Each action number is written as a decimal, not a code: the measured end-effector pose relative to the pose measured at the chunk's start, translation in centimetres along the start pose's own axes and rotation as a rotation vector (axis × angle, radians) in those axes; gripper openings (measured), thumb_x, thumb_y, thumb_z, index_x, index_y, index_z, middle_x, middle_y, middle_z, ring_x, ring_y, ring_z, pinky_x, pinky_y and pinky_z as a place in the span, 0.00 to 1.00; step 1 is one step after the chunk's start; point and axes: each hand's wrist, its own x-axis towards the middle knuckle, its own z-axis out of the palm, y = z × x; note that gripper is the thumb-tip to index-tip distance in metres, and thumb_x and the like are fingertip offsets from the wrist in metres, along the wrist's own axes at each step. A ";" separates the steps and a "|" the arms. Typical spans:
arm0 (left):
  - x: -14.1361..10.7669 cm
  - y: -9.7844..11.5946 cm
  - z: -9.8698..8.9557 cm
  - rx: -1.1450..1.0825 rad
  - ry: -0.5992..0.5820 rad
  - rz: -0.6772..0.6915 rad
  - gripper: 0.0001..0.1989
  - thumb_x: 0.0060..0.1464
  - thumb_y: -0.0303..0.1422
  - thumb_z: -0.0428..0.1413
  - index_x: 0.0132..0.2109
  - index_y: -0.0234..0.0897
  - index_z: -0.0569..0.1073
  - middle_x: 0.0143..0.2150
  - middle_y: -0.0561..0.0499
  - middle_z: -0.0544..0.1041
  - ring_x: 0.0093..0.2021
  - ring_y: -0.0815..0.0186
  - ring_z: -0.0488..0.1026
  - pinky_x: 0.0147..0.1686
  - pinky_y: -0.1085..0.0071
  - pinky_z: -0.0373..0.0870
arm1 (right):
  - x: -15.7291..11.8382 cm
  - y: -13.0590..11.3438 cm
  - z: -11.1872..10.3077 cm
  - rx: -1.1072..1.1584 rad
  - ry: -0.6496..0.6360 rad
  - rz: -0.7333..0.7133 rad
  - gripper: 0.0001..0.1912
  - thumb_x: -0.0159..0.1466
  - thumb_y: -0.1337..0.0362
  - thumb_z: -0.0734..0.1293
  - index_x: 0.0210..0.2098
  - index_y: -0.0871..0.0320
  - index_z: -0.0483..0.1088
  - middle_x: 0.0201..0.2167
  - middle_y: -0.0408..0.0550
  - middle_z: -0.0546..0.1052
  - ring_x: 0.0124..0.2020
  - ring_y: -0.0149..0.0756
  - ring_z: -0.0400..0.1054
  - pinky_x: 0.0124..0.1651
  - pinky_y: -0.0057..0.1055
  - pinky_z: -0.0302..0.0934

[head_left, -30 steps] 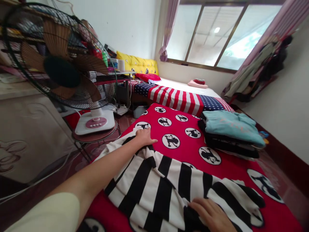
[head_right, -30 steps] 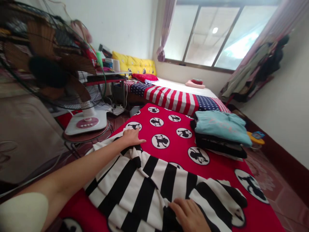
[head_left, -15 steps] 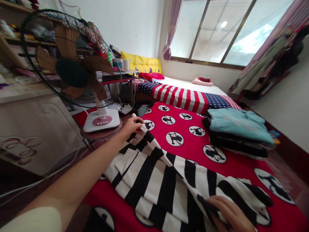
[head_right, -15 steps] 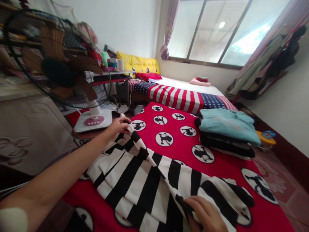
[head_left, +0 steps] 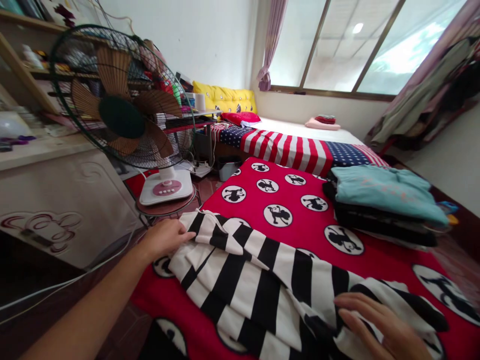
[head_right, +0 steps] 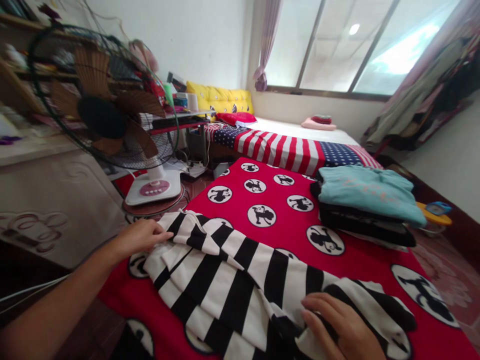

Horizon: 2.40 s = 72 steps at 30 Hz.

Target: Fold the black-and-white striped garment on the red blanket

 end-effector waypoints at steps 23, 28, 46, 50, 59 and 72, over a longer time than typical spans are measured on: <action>8.9 7.5 3.7 0.197 0.310 0.587 0.24 0.55 0.55 0.52 0.32 0.37 0.75 0.31 0.46 0.79 0.33 0.60 0.75 0.32 0.70 0.61 | 4.3 7.6 0.3 -0.490 -0.023 0.353 0.27 0.56 0.36 0.62 0.33 0.53 0.74 0.21 0.47 0.75 0.26 0.45 0.71 0.27 0.33 0.54; 13.6 10.2 3.1 0.195 0.397 0.557 0.19 0.52 0.48 0.58 0.38 0.36 0.77 0.39 0.43 0.78 0.41 0.55 0.73 0.42 0.63 0.64 | 7.5 10.3 0.1 -0.521 0.180 0.262 0.27 0.59 0.38 0.61 0.35 0.55 0.73 0.29 0.51 0.77 0.33 0.46 0.71 0.34 0.37 0.59; 4.3 20.4 14.4 -0.063 -0.008 1.007 0.29 0.57 0.47 0.53 0.64 0.55 0.61 0.70 0.49 0.54 0.69 0.50 0.49 0.64 0.43 0.45 | 1.6 13.7 4.9 -0.203 0.712 0.774 0.27 0.61 0.51 0.59 0.50 0.66 0.68 0.49 0.65 0.70 0.54 0.52 0.62 0.56 0.47 0.57; 4.4 20.5 14.1 -0.075 0.022 1.017 0.27 0.56 0.45 0.54 0.63 0.54 0.63 0.69 0.49 0.56 0.69 0.51 0.52 0.64 0.44 0.47 | -0.1 13.6 3.1 -0.332 0.435 1.173 0.41 0.54 0.44 0.64 0.56 0.72 0.63 0.53 0.76 0.66 0.55 0.66 0.61 0.53 0.56 0.57; 3.7 20.0 14.4 -0.441 0.130 0.962 0.18 0.57 0.35 0.55 0.55 0.43 0.72 0.61 0.44 0.68 0.60 0.55 0.66 0.60 0.52 0.61 | 0.6 13.1 -2.2 0.526 0.659 1.261 0.11 0.41 0.60 0.71 0.20 0.57 0.66 0.16 0.43 0.69 0.24 0.42 0.70 0.28 0.38 0.66; -3.2 22.6 1.8 -1.082 0.215 0.795 0.37 0.53 0.44 0.59 0.66 0.52 0.52 0.65 0.47 0.62 0.61 0.54 0.66 0.56 0.56 0.69 | 7.2 -5.3 -8.6 0.974 0.692 0.352 0.13 0.50 0.62 0.74 0.35 0.55 0.75 0.31 0.44 0.78 0.30 0.36 0.72 0.34 0.33 0.68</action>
